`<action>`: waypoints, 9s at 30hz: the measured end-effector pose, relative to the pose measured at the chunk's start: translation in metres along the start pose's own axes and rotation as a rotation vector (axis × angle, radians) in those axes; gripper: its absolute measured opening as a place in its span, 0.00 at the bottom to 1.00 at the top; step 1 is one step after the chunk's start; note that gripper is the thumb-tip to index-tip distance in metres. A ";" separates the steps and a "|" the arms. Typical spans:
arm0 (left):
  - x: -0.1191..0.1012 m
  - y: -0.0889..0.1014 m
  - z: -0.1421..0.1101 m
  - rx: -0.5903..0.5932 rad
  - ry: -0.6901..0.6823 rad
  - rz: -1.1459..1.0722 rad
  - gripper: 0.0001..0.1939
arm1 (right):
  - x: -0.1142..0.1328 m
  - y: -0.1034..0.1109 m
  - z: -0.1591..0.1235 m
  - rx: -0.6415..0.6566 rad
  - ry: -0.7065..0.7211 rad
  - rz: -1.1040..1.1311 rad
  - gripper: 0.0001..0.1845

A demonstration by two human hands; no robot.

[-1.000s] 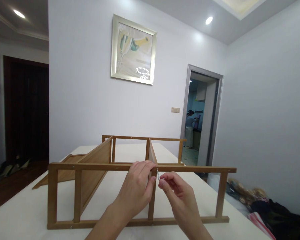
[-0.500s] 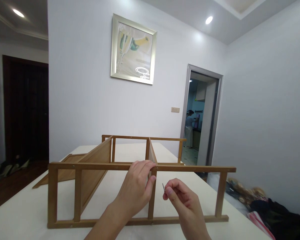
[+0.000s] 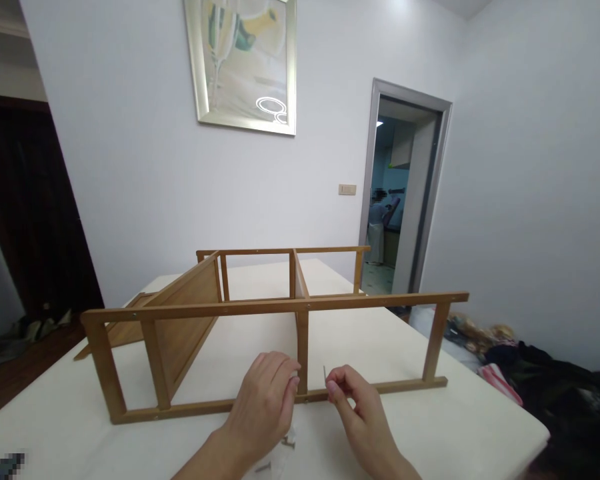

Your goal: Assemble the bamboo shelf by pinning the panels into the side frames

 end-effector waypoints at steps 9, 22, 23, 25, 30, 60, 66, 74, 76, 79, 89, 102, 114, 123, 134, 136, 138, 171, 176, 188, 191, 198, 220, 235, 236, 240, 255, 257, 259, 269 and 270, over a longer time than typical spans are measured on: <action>0.057 -0.065 -0.050 0.309 0.445 -0.192 0.10 | 0.000 -0.025 -0.041 0.209 0.192 -0.306 0.09; 0.060 -0.070 -0.053 0.402 0.528 -0.205 0.12 | 0.006 -0.041 -0.050 0.306 0.255 -0.523 0.10; 0.060 -0.070 -0.053 0.406 0.533 -0.203 0.12 | 0.006 -0.041 -0.050 0.306 0.261 -0.527 0.10; 0.060 -0.071 -0.052 0.413 0.539 -0.194 0.12 | 0.007 -0.043 -0.051 0.302 0.282 -0.535 0.10; 0.059 -0.073 -0.048 0.432 0.557 -0.152 0.10 | 0.009 -0.046 -0.053 0.296 0.326 -0.537 0.10; 0.062 -0.079 -0.047 0.430 0.564 -0.208 0.17 | -0.011 -0.052 -0.049 0.254 0.328 -0.658 0.12; 0.063 -0.077 -0.047 0.423 0.583 -0.210 0.25 | -0.008 -0.050 -0.049 0.251 0.309 -0.656 0.11; 0.065 -0.079 -0.050 0.416 0.604 -0.202 0.26 | -0.005 -0.048 -0.043 0.248 0.244 -0.576 0.09; 0.066 -0.079 -0.050 0.408 0.596 -0.208 0.22 | -0.004 -0.048 -0.041 0.252 0.208 -0.540 0.09; 0.065 -0.078 -0.049 0.397 0.578 -0.216 0.17 | -0.004 -0.050 -0.039 0.253 0.179 -0.528 0.08; 0.061 -0.079 -0.046 0.413 0.527 -0.210 0.12 | -0.010 -0.045 -0.040 0.212 0.227 -0.533 0.08; 0.061 -0.076 -0.046 0.400 0.551 -0.280 0.11 | -0.014 -0.041 -0.043 0.186 0.217 -0.604 0.08; 0.058 -0.078 -0.041 0.403 0.528 -0.215 0.10 | -0.005 -0.040 -0.038 0.198 0.206 -0.579 0.08; 0.054 -0.075 -0.041 0.411 0.514 -0.222 0.11 | -0.001 -0.027 -0.037 0.124 0.177 -0.370 0.06; 0.059 -0.078 -0.040 0.410 0.540 -0.257 0.13 | 0.007 -0.008 -0.008 0.040 0.368 -0.563 0.05; 0.060 -0.077 -0.040 0.403 0.546 -0.262 0.13 | -0.008 -0.015 -0.001 0.122 0.287 -0.611 0.08; 0.061 -0.078 -0.041 0.401 0.551 -0.268 0.14 | -0.019 -0.021 0.004 0.192 0.237 -0.675 0.10; 0.050 -0.111 -0.093 -0.184 1.575 -1.534 0.10 | -0.031 -0.053 0.032 0.433 0.359 -1.071 0.11; 0.059 -0.119 -0.087 -0.363 1.587 -1.788 0.25 | -0.029 -0.052 0.035 0.406 0.405 -1.064 0.11; 0.052 -0.120 -0.078 -0.302 1.544 -1.989 0.41 | -0.030 -0.046 0.032 0.332 0.405 -1.060 0.11; 0.055 -0.118 -0.074 -0.313 1.509 -2.000 0.42 | -0.018 -0.039 0.027 0.217 0.465 -1.040 0.10; 0.056 -0.113 -0.072 -0.328 1.528 -2.027 0.47 | 0.011 -0.078 -0.039 0.397 0.538 -0.825 0.09; 0.073 -0.115 -0.079 -0.317 1.562 -1.962 0.48 | -0.007 -0.044 -0.071 0.365 0.371 -0.585 0.21; 0.075 -0.130 -0.070 -0.267 1.471 -1.965 0.24 | -0.035 -0.050 0.032 0.301 0.181 -0.253 0.24; 0.077 -0.132 -0.070 -0.272 1.464 -1.952 0.22 | -0.035 -0.049 0.035 0.273 0.188 -0.258 0.18; 0.080 -0.136 -0.068 -0.262 1.458 -1.932 0.16 | -0.044 -0.048 0.042 0.140 0.161 -0.306 0.14; 0.084 -0.138 -0.065 -0.305 1.440 -1.913 0.08 | -0.016 -0.025 0.021 -0.023 0.358 -0.291 0.09; 0.084 -0.138 -0.067 -0.337 1.455 -1.891 0.07 | -0.018 -0.022 0.018 -0.008 0.301 -0.261 0.09; 0.085 -0.137 -0.069 -0.366 1.469 -1.873 0.06 | -0.020 -0.012 0.012 -0.054 0.191 -0.219 0.08; 0.063 -0.125 -0.064 -0.179 1.295 -1.889 0.08 | -0.001 0.020 -0.041 -0.331 0.058 -0.259 0.11; 0.061 -0.124 -0.062 -0.150 1.259 -1.882 0.09 | 0.003 0.020 -0.042 -0.333 0.098 -0.285 0.11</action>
Point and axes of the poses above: each hand's wrist, its own z-axis towards the middle knuckle, its own y-axis out of the back of the hand, x = y × z, the point moved 10 cm from there along z, towards the middle knuckle, and after that the axes turned 6 degrees about -z, right-handed, at the moved point
